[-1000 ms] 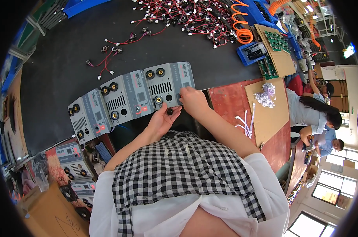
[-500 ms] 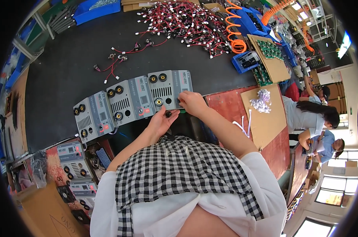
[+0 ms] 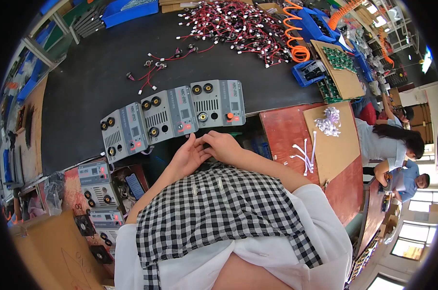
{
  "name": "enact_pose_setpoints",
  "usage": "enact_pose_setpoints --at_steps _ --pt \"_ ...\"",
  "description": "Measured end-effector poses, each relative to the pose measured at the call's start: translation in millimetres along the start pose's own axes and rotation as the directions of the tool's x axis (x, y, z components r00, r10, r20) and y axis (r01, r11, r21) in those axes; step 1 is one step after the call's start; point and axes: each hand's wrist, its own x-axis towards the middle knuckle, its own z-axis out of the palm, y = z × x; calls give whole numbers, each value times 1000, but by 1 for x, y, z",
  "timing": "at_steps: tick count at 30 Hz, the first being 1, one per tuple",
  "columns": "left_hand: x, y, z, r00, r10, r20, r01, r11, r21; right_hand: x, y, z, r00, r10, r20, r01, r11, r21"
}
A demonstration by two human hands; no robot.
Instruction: Assembling electronic components onto metal chassis using a screwdriver and attaching ribbon cables.
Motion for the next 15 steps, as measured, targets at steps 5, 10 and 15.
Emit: enact_pose_setpoints --at_steps 5,10,15 --pt "-20 0 -18 992 80 -102 -76 996 35 14 -8 0 988 -20 -153 41 990 135" --pt "-18 10 -33 935 187 -302 -207 978 -37 44 -8 -8 976 -46 -214 84 981 173" --pt "-3 17 -35 920 241 -310 -268 962 -48 61 -6 -3 970 -120 -211 131 991 38"
